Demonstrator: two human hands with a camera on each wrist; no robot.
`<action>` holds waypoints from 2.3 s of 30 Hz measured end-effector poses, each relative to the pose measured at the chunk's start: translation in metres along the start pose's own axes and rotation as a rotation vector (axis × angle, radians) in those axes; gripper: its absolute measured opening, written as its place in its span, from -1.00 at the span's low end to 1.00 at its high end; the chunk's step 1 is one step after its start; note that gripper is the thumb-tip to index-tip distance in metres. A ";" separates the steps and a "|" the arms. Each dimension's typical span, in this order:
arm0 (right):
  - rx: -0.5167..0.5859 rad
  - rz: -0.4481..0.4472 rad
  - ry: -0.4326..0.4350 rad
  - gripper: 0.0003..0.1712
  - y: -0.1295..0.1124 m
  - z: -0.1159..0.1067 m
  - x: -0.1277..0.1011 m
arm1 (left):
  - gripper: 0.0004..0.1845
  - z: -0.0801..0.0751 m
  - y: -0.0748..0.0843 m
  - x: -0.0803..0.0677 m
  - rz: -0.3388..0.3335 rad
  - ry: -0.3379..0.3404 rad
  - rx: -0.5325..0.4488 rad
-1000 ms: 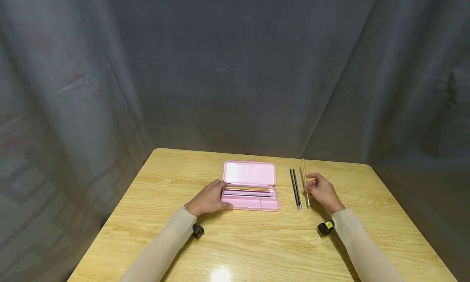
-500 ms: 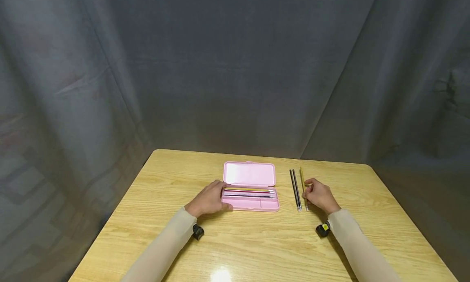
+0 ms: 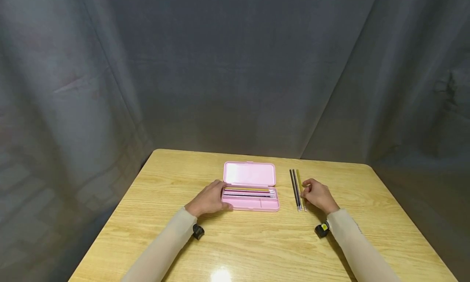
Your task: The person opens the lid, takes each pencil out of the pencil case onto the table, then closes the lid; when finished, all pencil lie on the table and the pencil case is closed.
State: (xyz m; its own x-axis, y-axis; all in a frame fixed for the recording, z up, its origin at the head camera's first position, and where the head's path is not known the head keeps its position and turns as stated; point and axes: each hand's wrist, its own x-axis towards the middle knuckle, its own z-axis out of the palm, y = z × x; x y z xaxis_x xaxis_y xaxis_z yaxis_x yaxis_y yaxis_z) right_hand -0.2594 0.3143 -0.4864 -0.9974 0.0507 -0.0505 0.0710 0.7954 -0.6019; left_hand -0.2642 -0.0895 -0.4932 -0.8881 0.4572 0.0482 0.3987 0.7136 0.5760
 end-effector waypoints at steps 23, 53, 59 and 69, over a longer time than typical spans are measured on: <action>0.287 -0.181 0.247 -0.48 -0.009 0.000 0.008 | -0.13 0.000 0.002 0.000 -0.001 0.000 0.016; 0.290 -0.403 -0.004 -0.58 -0.089 0.071 0.006 | -0.10 0.003 0.002 0.006 0.000 -0.002 0.035; 0.255 -0.395 -0.050 -0.63 -0.095 0.079 0.005 | -0.11 0.004 0.001 0.006 -0.009 -0.006 0.038; 0.203 -0.379 -0.148 -0.69 -0.099 0.085 0.005 | -0.12 0.004 0.003 0.004 -0.012 -0.012 0.022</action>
State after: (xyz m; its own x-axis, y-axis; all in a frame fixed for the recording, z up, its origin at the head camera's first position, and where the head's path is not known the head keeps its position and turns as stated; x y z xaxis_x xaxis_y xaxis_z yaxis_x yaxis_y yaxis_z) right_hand -0.2701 0.1847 -0.4949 -0.9423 -0.3199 0.0986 -0.2836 0.6061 -0.7431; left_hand -0.2660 -0.0837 -0.4948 -0.8901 0.4546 0.0309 0.3926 0.7306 0.5586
